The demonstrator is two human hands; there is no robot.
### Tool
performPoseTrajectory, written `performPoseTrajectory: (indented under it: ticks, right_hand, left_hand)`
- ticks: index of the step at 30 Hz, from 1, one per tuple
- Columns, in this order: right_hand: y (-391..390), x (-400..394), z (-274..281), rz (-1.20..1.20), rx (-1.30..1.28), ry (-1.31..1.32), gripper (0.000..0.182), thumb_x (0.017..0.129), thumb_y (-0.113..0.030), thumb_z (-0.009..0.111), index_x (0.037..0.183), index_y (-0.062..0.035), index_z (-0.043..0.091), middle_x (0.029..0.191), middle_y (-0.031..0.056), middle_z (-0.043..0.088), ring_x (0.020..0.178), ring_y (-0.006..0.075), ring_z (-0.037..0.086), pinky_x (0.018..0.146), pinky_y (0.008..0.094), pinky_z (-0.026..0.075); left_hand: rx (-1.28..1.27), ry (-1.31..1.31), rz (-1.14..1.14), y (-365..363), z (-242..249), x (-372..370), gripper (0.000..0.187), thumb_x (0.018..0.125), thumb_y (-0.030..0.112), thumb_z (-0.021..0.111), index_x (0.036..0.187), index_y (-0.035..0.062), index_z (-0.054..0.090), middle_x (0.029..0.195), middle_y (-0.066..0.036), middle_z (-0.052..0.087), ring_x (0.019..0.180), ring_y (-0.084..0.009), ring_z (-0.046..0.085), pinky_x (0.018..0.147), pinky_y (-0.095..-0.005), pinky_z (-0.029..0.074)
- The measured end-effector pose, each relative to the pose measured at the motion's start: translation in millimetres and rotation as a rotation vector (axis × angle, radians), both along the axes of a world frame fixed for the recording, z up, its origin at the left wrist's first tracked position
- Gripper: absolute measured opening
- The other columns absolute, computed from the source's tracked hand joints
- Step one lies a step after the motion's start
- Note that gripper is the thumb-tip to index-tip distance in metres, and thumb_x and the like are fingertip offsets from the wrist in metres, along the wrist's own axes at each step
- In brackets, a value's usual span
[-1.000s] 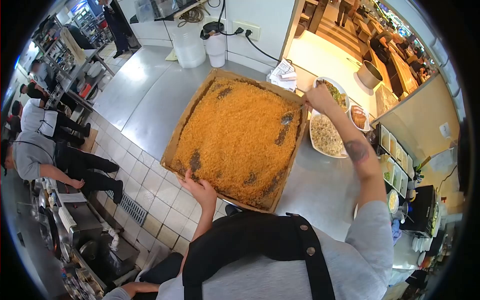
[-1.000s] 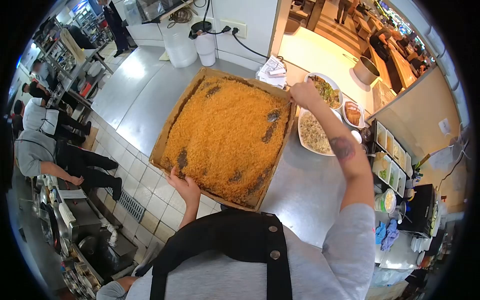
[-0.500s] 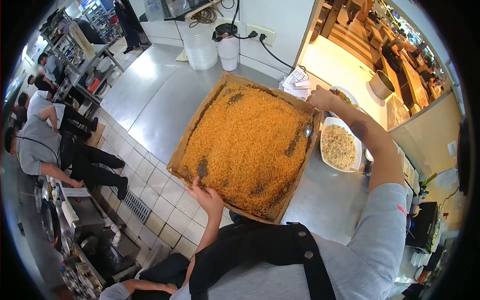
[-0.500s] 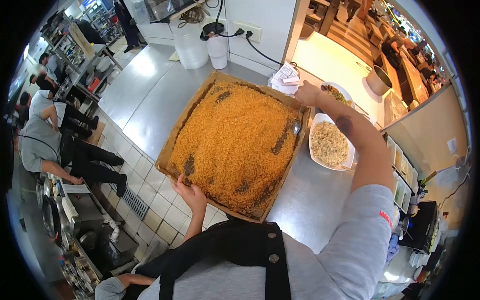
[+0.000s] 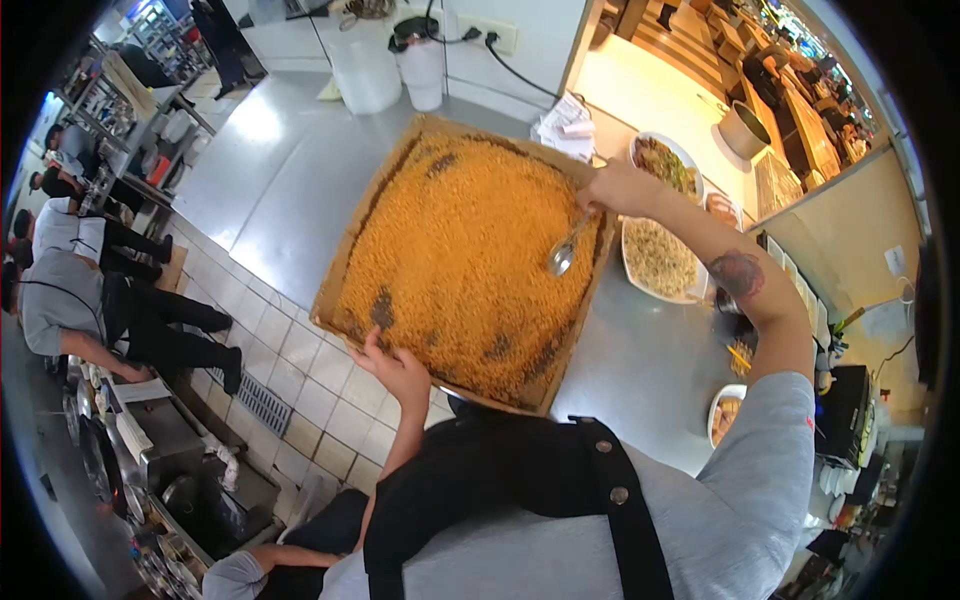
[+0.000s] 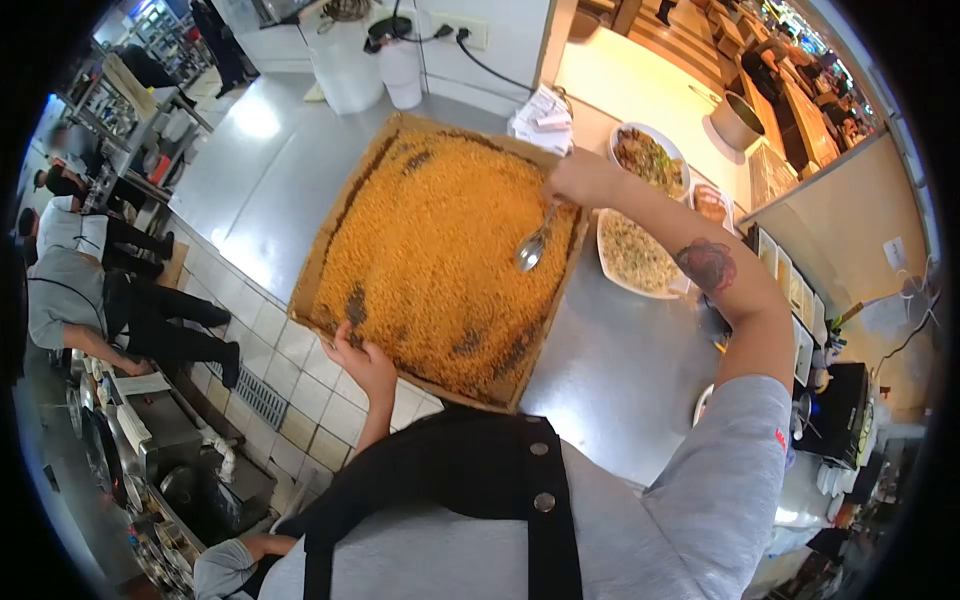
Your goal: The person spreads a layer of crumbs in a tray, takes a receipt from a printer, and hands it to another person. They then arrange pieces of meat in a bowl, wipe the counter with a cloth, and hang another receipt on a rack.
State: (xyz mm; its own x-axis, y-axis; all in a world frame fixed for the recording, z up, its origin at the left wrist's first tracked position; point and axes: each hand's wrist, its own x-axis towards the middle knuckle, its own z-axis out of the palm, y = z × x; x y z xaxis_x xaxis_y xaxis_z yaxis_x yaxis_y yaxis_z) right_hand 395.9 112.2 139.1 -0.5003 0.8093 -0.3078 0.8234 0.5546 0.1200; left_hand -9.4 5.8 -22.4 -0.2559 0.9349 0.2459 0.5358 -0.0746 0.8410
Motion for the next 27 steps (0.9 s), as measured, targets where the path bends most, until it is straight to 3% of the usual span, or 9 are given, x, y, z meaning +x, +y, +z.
performPoseTrajectory:
  ticks: [5, 8, 10, 13, 15, 19, 21, 24, 27]
  right_hand:
    - [-65, -53, -59, 0.098, -0.196, 0.163, 0.005, 0.077, -0.014, 0.057, 0.077, -0.0157, 0.062, 0.07, 0.0073, 0.063, 0.07, 0.0277, 0.062, 0.058, 0.0432, 0.045]
    - [-62, -51, -69, 0.06, -0.181, 0.087, 0.007, 0.078, -0.013, 0.056, 0.077, -0.0146, 0.062, 0.075, 0.0074, 0.063, 0.074, 0.027, 0.062, 0.06, 0.0399, 0.045]
    - [-53, -51, -57, -0.027, -0.169, 0.081, 0.007, 0.079, -0.012, 0.056, 0.076, -0.0134, 0.062, 0.08, 0.0068, 0.064, 0.078, 0.0256, 0.062, 0.062, 0.0371, 0.045]
    - [-48, -49, -33, 0.005, -0.193, -0.04, 0.007, 0.08, -0.012, 0.055, 0.08, -0.0133, 0.062, 0.081, 0.0054, 0.063, 0.081, 0.0244, 0.062, 0.066, 0.0393, 0.045]
    - [-52, -45, -35, 0.037, -0.187, 0.195, 0.005, 0.075, -0.011, 0.055, 0.07, -0.013, 0.056, 0.066, 0.007, 0.059, 0.066, 0.0257, 0.06, 0.06, 0.0412, 0.042]
    - [-65, -57, -63, 0.083, -0.238, -0.062, 0.007, 0.079, -0.011, 0.056, 0.077, -0.0135, 0.063, 0.08, 0.0045, 0.063, 0.08, 0.0228, 0.062, 0.072, 0.0417, 0.043]
    - [-64, -47, -71, 0.02, -0.06, 0.244, 0.007, 0.074, -0.011, 0.056, 0.067, -0.0126, 0.059, 0.064, 0.0092, 0.058, 0.067, 0.0286, 0.06, 0.061, 0.0421, 0.044]
    - [-48, -47, -27, -0.106, -0.061, -0.008, 0.008, 0.075, -0.011, 0.056, 0.073, -0.0123, 0.063, 0.067, 0.0093, 0.061, 0.069, 0.03, 0.061, 0.064, 0.0423, 0.046]
    - [-47, -45, -4, -0.265, -0.193, 0.193, 0.008, 0.076, -0.013, 0.056, 0.078, -0.0122, 0.064, 0.071, 0.01, 0.063, 0.072, 0.0305, 0.062, 0.064, 0.0419, 0.048]
  left_hand:
    - [0.012, -0.039, 0.009, -1, 1, 0, 0.039, 0.082, -0.007, 0.042, 0.12, -0.0004, 0.042, 0.136, -0.03, 0.025, 0.138, -0.0424, 0.004, 0.107, -0.0447, 0.016]
    - [0.003, -0.071, 0.006, -1, -2, -4, 0.039, 0.082, -0.006, 0.042, 0.121, 0.0003, 0.041, 0.137, -0.03, 0.022, 0.138, -0.0426, 0.003, 0.107, -0.0447, 0.016]
    - [-0.042, -0.037, -0.01, -1, -3, -6, 0.04, 0.083, -0.007, 0.04, 0.122, -0.0001, 0.044, 0.143, -0.033, 0.004, 0.138, -0.0436, 0.006, 0.095, -0.0366, 0.032]
    - [-0.021, -0.023, -0.009, -1, -5, -6, 0.04, 0.082, -0.007, 0.041, 0.121, 0.0005, 0.044, 0.144, -0.033, 0.004, 0.138, -0.0432, 0.006, 0.095, -0.0374, 0.033]
    - [-0.027, -0.044, 0.001, -1, -2, -3, 0.04, 0.082, -0.007, 0.041, 0.121, 0.0007, 0.045, 0.144, -0.032, 0.004, 0.138, -0.0432, 0.006, 0.095, -0.0376, 0.032]
    - [0.012, 0.001, 0.019, 1, -2, -3, 0.041, 0.082, -0.006, 0.042, 0.122, 0.0027, 0.043, 0.139, -0.034, 0.018, 0.138, -0.0453, 0.002, 0.099, -0.0413, 0.029]
    - [-0.022, -0.066, 0.024, 0, 2, -1, 0.041, 0.082, -0.006, 0.042, 0.122, 0.0026, 0.043, 0.139, -0.034, 0.017, 0.138, -0.0453, 0.003, 0.099, -0.0411, 0.029]
    - [-0.024, -0.082, 0.021, 0, -2, -3, 0.041, 0.081, -0.007, 0.042, 0.122, 0.0023, 0.044, 0.139, -0.034, 0.015, 0.138, -0.0455, 0.003, 0.099, -0.0408, 0.029]
    - [0.006, -0.048, 0.01, 0, -3, -3, 0.042, 0.081, -0.007, 0.041, 0.121, 0.0019, 0.044, 0.139, -0.035, 0.014, 0.138, -0.0456, 0.003, 0.1, -0.0412, 0.028]
